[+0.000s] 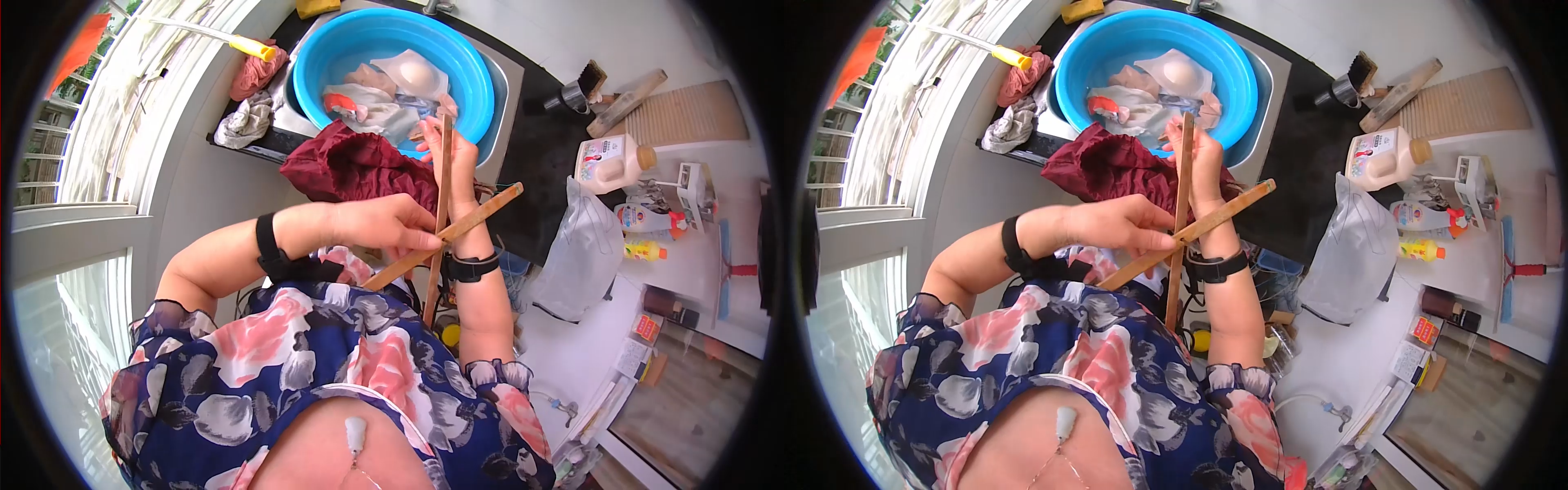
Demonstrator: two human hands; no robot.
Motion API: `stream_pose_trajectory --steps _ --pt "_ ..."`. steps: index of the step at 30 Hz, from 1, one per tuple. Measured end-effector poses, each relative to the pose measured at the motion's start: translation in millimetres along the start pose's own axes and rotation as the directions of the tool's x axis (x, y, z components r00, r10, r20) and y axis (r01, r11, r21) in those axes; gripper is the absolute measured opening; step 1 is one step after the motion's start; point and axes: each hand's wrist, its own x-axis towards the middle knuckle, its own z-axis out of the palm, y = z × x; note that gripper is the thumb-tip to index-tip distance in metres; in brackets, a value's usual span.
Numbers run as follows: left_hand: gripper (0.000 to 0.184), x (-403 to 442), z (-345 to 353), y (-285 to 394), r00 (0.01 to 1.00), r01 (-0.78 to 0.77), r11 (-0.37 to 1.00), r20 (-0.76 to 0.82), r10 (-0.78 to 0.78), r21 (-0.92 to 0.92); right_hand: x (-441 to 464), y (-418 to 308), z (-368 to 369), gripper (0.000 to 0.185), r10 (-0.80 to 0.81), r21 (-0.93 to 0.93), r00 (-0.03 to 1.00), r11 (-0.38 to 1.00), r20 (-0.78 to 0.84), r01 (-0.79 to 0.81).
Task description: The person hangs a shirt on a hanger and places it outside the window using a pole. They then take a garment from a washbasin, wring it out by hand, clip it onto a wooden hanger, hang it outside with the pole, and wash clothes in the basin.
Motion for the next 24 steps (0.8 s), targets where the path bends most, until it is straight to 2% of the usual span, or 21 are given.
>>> stream_pose_trajectory --steps 2,3,4,5,6,7,9,10,12,16,18,24 --pt "0.028 -11.0 -23.1 16.9 0.981 0.183 0.982 -0.074 -0.18 0.046 0.4 -1.5 -0.5 0.03 -0.012 0.02 1.0 1.0 -0.003 0.012" --pt "0.027 -5.3 -51.7 1.3 0.965 0.024 0.958 -0.255 0.052 0.285 0.5 -1.3 0.2 0.029 -0.034 0.048 0.999 0.998 0.013 0.033" --pt "0.026 3.9 -83.7 -21.7 0.879 -0.079 0.844 -0.362 0.31 0.53 0.0 -1.6 0.0 0.029 -0.055 0.08 0.998 0.995 0.027 0.053" --pt "0.025 6.9 -108.8 -34.4 0.747 0.021 0.586 -0.402 0.529 0.81 -0.7 -1.2 0.2 0.025 -0.016 0.043 0.999 0.999 0.032 0.015" --pt "0.026 11.6 -127.3 -44.8 0.6 0.195 0.261 -0.326 0.731 0.945 -0.6 -0.7 1.8 0.025 -0.013 0.045 1.0 0.999 0.027 0.012" --pt "0.026 20.9 -138.6 -57.2 0.602 0.194 0.261 -0.325 0.73 0.946 0.6 -0.6 3.3 0.024 -0.024 0.051 0.999 0.998 0.045 0.022" --pt "0.027 28.6 -146.9 -69.9 0.554 0.372 0.146 -0.345 0.757 0.917 -0.8 -5.7 5.8 0.023 -0.027 0.062 0.997 0.998 0.07 0.023" --pt "0.027 30.2 -155.1 -71.1 0.552 0.373 0.151 -0.349 0.757 0.916 -1.0 -6.8 7.1 0.023 -0.05 0.037 0.996 0.998 0.067 0.048" --pt "0.022 31.9 -166.2 -69.2 0.741 0.256 0.443 -0.469 0.481 0.859 1.4 -6.6 6.2 0.022 -0.073 0.014 0.995 0.997 0.068 0.072" --pt "0.016 14.7 -143.2 -42.4 0.767 0.2 0.517 -0.461 0.446 0.832 -2.8 -6.4 5.4 0.016 -0.067 -0.043 0.994 0.997 0.084 0.07" --pt "0.014 14.5 -139.2 -42.5 0.695 0.088 0.524 -0.429 0.577 0.847 -1.3 -2.0 6.0 0.014 -0.072 -0.065 0.992 0.995 0.105 0.079" --pt "0.01 4.3 -117.3 -25.6 0.713 0.037 0.58 -0.429 0.556 0.814 -0.7 -0.5 4.6 0.015 -0.224 -0.195 0.969 0.951 0.1 0.24"
